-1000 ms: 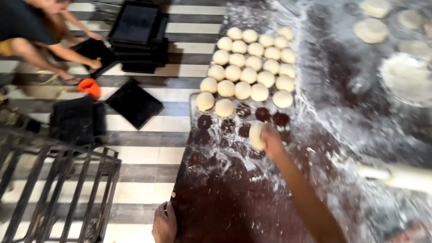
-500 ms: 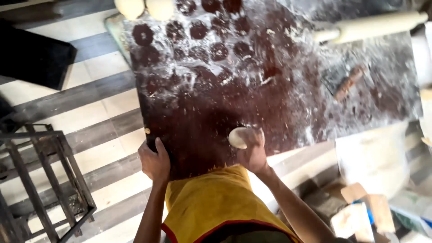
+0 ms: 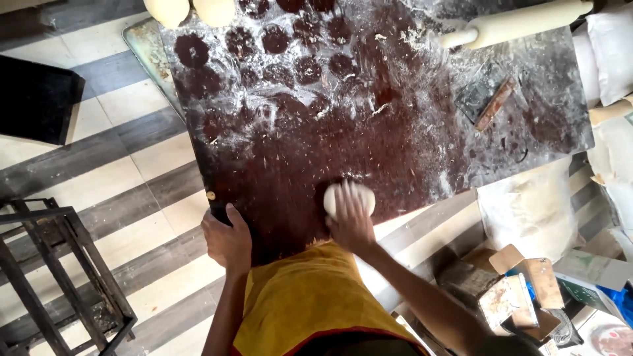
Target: Manually rolling and shaping portions of dough into bread rolls and placing them on baking trays.
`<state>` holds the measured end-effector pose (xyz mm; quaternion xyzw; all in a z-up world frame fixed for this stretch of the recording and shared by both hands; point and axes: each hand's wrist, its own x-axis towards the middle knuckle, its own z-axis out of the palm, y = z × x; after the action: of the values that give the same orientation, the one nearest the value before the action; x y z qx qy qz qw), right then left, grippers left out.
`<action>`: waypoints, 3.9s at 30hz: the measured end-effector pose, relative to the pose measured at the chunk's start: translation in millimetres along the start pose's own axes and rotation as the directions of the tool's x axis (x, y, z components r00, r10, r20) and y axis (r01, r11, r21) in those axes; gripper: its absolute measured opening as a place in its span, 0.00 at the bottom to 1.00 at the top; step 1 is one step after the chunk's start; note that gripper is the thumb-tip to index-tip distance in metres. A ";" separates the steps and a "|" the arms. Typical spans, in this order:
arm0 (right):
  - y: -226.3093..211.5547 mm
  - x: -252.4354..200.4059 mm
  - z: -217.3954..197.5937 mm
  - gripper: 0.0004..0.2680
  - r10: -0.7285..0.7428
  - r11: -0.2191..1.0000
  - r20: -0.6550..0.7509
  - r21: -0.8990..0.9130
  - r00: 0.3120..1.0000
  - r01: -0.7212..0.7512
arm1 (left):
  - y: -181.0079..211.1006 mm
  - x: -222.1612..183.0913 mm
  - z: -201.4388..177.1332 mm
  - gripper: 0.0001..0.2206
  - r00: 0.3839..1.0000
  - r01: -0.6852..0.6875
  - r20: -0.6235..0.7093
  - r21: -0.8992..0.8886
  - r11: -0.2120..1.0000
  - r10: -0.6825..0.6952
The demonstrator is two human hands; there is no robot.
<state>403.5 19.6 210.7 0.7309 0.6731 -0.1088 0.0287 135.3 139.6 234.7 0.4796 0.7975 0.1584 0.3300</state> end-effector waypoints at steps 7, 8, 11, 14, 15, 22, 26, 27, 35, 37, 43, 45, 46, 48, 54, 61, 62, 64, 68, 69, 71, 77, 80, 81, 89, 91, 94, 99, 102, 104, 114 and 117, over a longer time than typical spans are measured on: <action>46.1 124.9 -28.0 0.28 0.200 0.979 -0.129 0.068 0.971 -0.193 | -7.6 -3.4 2.9 0.28 1.000 -0.028 -0.011 -0.017 0.999 0.028; 36.8 96.3 -27.3 0.28 0.197 0.980 -0.127 0.067 0.972 -0.190 | -8.2 -5.5 2.9 0.28 1.000 -0.024 -0.012 -0.017 1.000 0.024; 10.6 29.2 -19.4 0.28 0.056 0.996 -0.096 0.074 0.994 -0.049 | -3.6 2.3 3.2 0.29 1.000 0.014 0.008 -0.004 1.000 -0.014; -5.1 -2.0 -11.6 0.29 0.040 0.997 -0.022 0.061 0.999 -0.039 | -4.8 1.2 5.2 0.29 1.000 -0.002 -0.017 0.042 0.999 0.003; -7.5 13.3 -20.4 0.30 0.066 0.995 -0.042 0.083 0.997 -0.062 | -3.4 2.0 5.3 0.28 1.000 0.003 -0.015 0.043 0.999 -0.002; 46.2 156.2 -39.4 0.30 0.083 0.963 -0.454 -0.193 0.887 -0.189 | 2.3 -1.8 -0.1 0.28 0.998 0.045 0.048 0.024 0.999 -0.046; 22.1 87.7 -32.2 0.30 0.156 0.985 -0.121 0.096 0.980 -0.145 | -7.5 -0.1 3.1 0.28 1.000 -0.027 0.009 -0.001 1.000 0.027; 12.4 55.0 -26.0 0.29 0.103 0.991 -0.091 0.090 0.990 -0.095 | -6.1 0.2 4.1 0.28 1.000 -0.017 0.007 0.020 1.000 0.017; 5.4 102.4 -53.8 0.32 0.128 0.992 -0.068 0.017 0.989 -0.127 | 6.2 -1.0 3.0 0.28 1.000 0.018 -0.016 0.087 0.996 -0.016; 21.2 154.2 -60.1 0.31 0.259 0.965 -0.101 0.065 0.960 -0.254 | 2.6 -4.4 -0.4 0.28 0.999 0.029 -0.024 0.065 0.997 -0.028; 26.8 142.4 -41.9 0.32 0.228 0.969 -0.121 0.129 0.966 -0.212 | -16.3 -5.3 7.4 0.30 0.970 -0.203 -0.141 -0.021 0.979 0.198; 3.3 96.4 -39.4 0.30 0.172 0.979 -0.133 0.134 0.976 -0.154 | -11.1 -16.7 8.5 0.28 0.862 -0.502 -0.104 -0.032 0.864 0.497; -8.8 72.6 -37.1 0.29 0.109 0.987 -0.134 0.129 0.985 -0.092 | -9.4 -22.9 9.7 0.28 0.676 -0.737 -0.066 -0.059 0.673 0.734; -25.7 32.7 -33.0 0.29 0.089 0.985 -0.151 0.158 0.984 -0.065 | 13.7 -28.7 16.1 0.26 0.551 -0.810 0.081 -0.188 0.556 0.830; -25.6 -27.5 -35.6 0.28 0.106 0.960 -0.164 0.275 0.981 -0.058 | 51.9 -40.7 56.6 0.27 0.185 -0.935 0.245 -0.253 0.247 0.952; 33.6 -25.8 -55.2 0.17 0.424 0.692 0.024 0.636 0.906 -0.341 | 66.1 -22.1 63.3 0.12 0.249 -0.842 0.319 -0.395 0.367 0.914; 36.9 -25.8 -61.3 0.17 0.426 0.691 0.024 0.636 0.905 -0.342 | 67.6 -18.7 64.1 0.12 0.247 -0.842 0.320 -0.397 0.366 0.915; 42.0 -27.8 -71.3 0.13 0.377 0.696 -0.032 0.670 0.926 -0.260 | 66.8 -13.0 65.4 0.12 0.160 -0.945 0.248 -0.240 0.221 0.955; 46.5 -29.6 -46.0 0.10 0.125 0.868 -0.243 0.496 0.962 0.013 | 68.1 -29.0 61.0 0.13 0.182 -0.956 0.304 -0.167 0.241 0.935; 41.8 -32.6 -39.0 0.14 0.107 0.898 -0.301 0.438 0.948 0.038 | 67.8 -35.4 58.9 0.19 0.207 -0.942 0.291 -0.198 0.270 0.934; 31.9 -40.9 -16.4 0.18 0.085 0.922 -0.346 0.383 0.934 0.058 | 63.1 -50.3 54.6 0.26 0.240 -0.924 0.286 -0.228 0.309 0.928; 13.0 -26.2 34.7 0.18 0.064 0.928 -0.297 0.370 0.953 0.053 | 47.7 -86.7 87.4 0.31 0.073 -0.881 0.476 -0.382 0.280 0.876; 29.9 39.2 -13.2 0.31 0.160 0.987 0.067 -0.003 0.985 -0.160 | 75.2 -62.8 128.4 0.33 0.135 -0.980 0.459 -0.066 0.186 0.878; 38.2 59.2 -34.7 0.31 0.220 0.966 0.139 -0.172 0.966 -0.195 | 95.0 -50.5 138.7 0.36 0.191 -0.976 0.446 -0.006 0.216 0.875; 72.0 78.5 -53.1 0.28 0.211 0.971 0.081 -0.128 0.974 -0.200 | 145.0 -19.7 138.3 0.40 0.238 -0.969 0.575 0.197 0.150 0.783; 59.6 17.0 -18.9 0.27 0.071 0.997 0.016 0.017 0.997 -0.071 | 105.5 -51.0 108.0 0.45 0.105 -0.994 0.626 0.085 0.066 0.773; 49.2 -4.6 -10.6 0.30 0.079 0.993 0.111 0.081 0.991 -0.088 | 62.9 -66.1 107.5 0.43 0.111 -0.992 0.566 0.018 0.122 0.817; 97.2 104.1 -45.8 0.31 0.216 0.976 -0.093 0.014 0.972 -0.215 | 145.3 -7.0 170.0 0.42 0.259 -0.965 0.437 0.152 0.213 0.861; 114.5 143.0 -69.3 0.33 0.300 0.953 -0.118 -0.007 0.947 -0.303 | 178.4 18.6 189.8 0.42 0.340 -0.937 0.344 0.207 0.283 0.875; 116.0 139.5 -72.8 0.34 0.327 0.943 -0.127 -0.021 0.937 -0.332 | 188.3 21.1 183.1 0.42 0.343 -0.932 0.289 0.224 0.285 0.894; 32.2 -47.9 -30.7 0.27 0.117 0.973 0.070 0.191 0.991 -0.129 | 55.3 -63.8 81.2 0.37 0.063 -0.993 0.554 -0.049 0.108 0.830; 16.5 -65.9 -11.9 0.25 0.091 0.956 0.144 0.264 0.985 -0.127 | 33.7 -76.6 82.9 0.35 0.052 -0.975 0.600 -0.143 0.170 0.798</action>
<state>416.6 -44.2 233.6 0.7553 0.6070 -0.2462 -0.0221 238.5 84.2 221.9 0.9350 0.1945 0.0583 0.2908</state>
